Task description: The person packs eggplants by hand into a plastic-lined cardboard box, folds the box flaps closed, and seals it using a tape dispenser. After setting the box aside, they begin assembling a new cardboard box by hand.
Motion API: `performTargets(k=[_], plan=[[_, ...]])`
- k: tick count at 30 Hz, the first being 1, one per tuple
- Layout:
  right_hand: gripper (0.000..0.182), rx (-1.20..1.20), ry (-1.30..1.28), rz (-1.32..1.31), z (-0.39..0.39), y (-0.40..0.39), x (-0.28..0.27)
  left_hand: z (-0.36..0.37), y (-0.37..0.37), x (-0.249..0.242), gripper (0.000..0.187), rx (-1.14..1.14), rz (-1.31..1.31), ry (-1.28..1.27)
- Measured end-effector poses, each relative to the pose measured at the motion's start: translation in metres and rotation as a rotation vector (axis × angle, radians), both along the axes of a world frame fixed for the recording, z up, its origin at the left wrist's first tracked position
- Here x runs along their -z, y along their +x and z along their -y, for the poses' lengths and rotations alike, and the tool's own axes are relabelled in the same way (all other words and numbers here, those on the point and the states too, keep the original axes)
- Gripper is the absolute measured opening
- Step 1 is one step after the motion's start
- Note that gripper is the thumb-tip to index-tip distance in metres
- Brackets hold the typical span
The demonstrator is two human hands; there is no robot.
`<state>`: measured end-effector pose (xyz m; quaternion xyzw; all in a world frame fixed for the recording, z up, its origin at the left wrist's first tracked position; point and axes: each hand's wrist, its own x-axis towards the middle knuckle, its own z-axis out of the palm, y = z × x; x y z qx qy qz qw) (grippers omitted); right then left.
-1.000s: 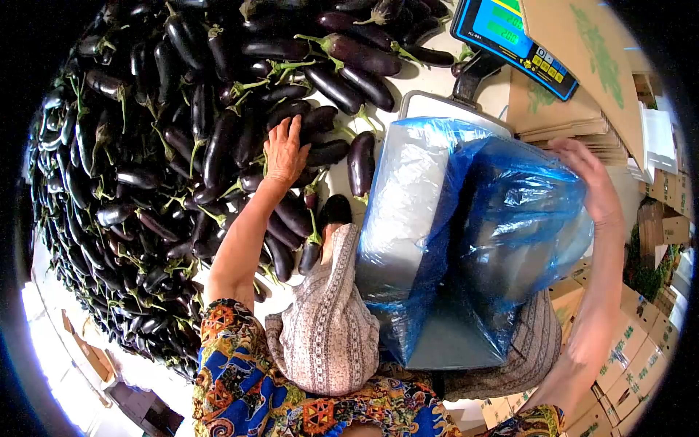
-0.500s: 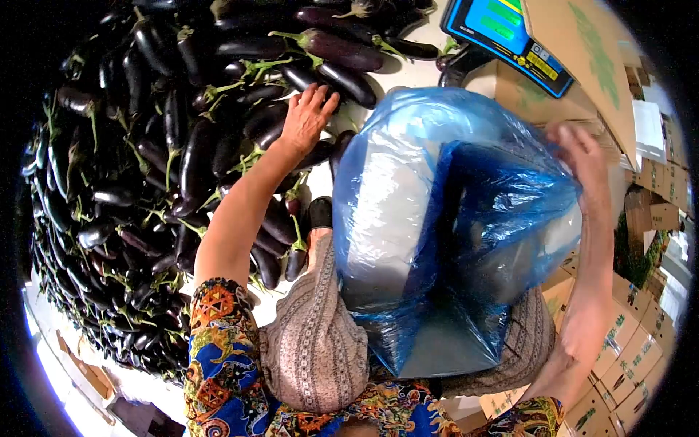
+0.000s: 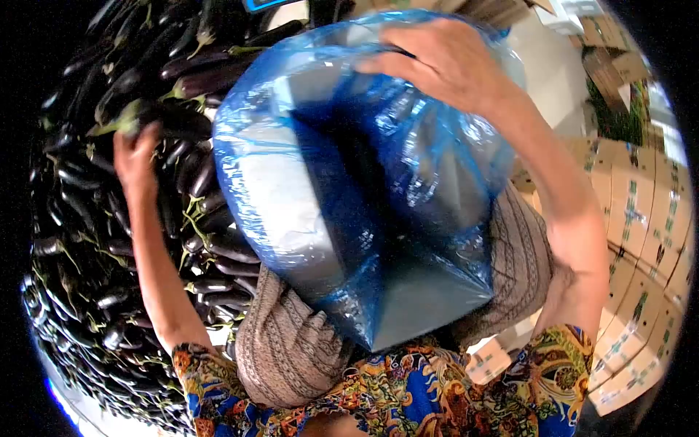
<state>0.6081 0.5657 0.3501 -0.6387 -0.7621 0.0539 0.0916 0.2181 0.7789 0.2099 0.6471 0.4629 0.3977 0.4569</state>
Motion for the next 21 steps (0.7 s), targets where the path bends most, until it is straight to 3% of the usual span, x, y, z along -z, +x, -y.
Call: performTargets(k=[1, 2, 5, 6, 7, 9, 10, 13, 15, 17, 19, 21], plan=[[0.046, 0.016, 0.008, -0.025, -0.002, 0.000, 0.001, 0.021, 0.003, -0.049, 0.045, -0.146, -0.020, -0.038], [0.036, 0.024, -0.194, 0.022, -0.005, 0.007, -0.003, 0.018, -0.011, -0.070, 0.046, -0.122, 0.134, -0.128], [0.030, -0.061, 0.341, -0.004, -0.001, 0.002, 0.019, 0.038, -0.054, -0.113, 0.066, -0.065, 0.483, -0.354], [0.034, 0.036, 0.271, 0.025, 0.003, -0.005, 0.009, 0.063, -0.041, -0.131, 0.067, -0.040, 0.422, -0.394], [0.035, -0.038, 0.335, 0.076, 0.001, -0.007, 0.011, 0.089, -0.021, -0.147, 0.068, -0.021, 0.363, -0.434], [0.036, -0.180, 0.462, 0.187, 0.003, -0.002, 0.020, 0.132, 0.019, -0.151, 0.071, 0.285, 0.233, -0.496], [0.031, 0.042, 0.182, 0.231, 0.010, -0.001, 0.020, 0.150, 0.048, -0.152, 0.071, 0.459, 0.125, -0.486], [0.051, 0.123, 0.184, 0.109, 0.013, -0.002, 0.023, 0.191, 0.117, -0.143, 0.070, 0.781, -0.110, -0.665], [0.053, 0.133, 0.213, 0.059, 0.008, -0.002, 0.033, 0.206, 0.146, -0.117, 0.069, 0.877, -0.328, -0.814], [0.055, 0.130, 0.277, 0.065, 0.005, -0.003, 0.040, 0.227, 0.169, -0.084, 0.066, 0.838, -0.336, -0.880], [0.053, 0.145, 0.271, 0.072, 0.005, -0.005, 0.036, 0.237, 0.194, -0.056, 0.069, 0.884, -0.412, -0.777], [0.052, 0.117, 0.293, 0.098, 0.001, -0.005, 0.038, 0.251, 0.219, 0.006, 0.073, 0.806, -0.645, -0.582]])
